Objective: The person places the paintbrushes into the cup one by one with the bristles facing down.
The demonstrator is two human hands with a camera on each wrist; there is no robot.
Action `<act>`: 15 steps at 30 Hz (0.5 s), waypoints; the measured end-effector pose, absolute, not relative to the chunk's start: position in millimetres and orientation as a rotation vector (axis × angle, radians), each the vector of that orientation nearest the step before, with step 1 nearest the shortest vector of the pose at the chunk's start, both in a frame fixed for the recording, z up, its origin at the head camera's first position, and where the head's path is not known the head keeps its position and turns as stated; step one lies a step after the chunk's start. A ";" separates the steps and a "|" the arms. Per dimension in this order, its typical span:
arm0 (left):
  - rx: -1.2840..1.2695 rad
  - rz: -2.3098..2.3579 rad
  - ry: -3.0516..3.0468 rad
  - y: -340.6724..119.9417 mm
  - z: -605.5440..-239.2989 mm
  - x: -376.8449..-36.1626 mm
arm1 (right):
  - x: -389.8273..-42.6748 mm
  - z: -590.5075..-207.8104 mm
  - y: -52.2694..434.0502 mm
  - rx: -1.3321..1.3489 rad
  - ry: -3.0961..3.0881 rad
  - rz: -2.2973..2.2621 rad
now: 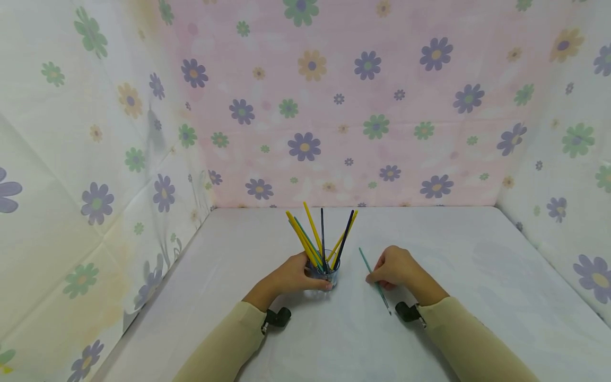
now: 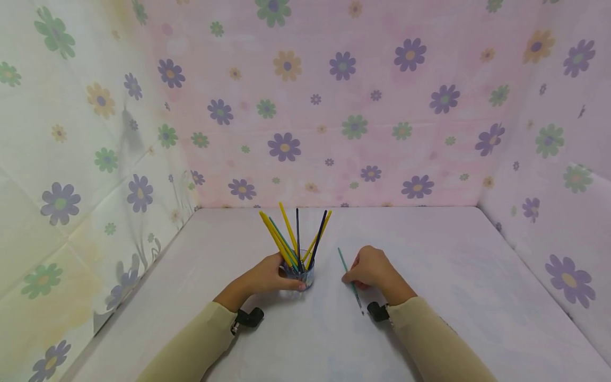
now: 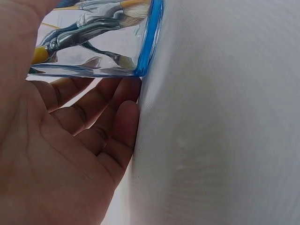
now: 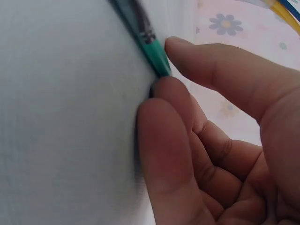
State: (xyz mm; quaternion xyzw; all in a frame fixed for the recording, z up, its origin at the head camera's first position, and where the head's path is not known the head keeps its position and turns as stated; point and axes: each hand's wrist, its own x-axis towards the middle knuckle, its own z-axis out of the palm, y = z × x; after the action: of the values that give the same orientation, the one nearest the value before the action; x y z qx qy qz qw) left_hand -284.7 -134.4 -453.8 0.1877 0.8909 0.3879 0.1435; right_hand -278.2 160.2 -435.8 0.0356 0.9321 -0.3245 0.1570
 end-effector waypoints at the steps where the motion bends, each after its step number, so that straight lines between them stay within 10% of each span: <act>1: 0.538 1.119 2.569 -134.4 -453.9 -285.0 | -278.5 -435.7 160.0 0.103 2.667 -0.933; 15: 0.542 1.129 2.551 -135.3 -453.8 -285.1 | -278.4 -438.4 166.1 0.097 2.607 -1.079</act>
State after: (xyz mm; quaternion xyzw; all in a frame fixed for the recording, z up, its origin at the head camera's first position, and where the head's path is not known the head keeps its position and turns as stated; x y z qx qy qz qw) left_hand -285.1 -135.3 -453.8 0.1885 0.8875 0.3930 0.1493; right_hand -278.4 166.1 -438.4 0.0340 0.9117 -0.3775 0.1586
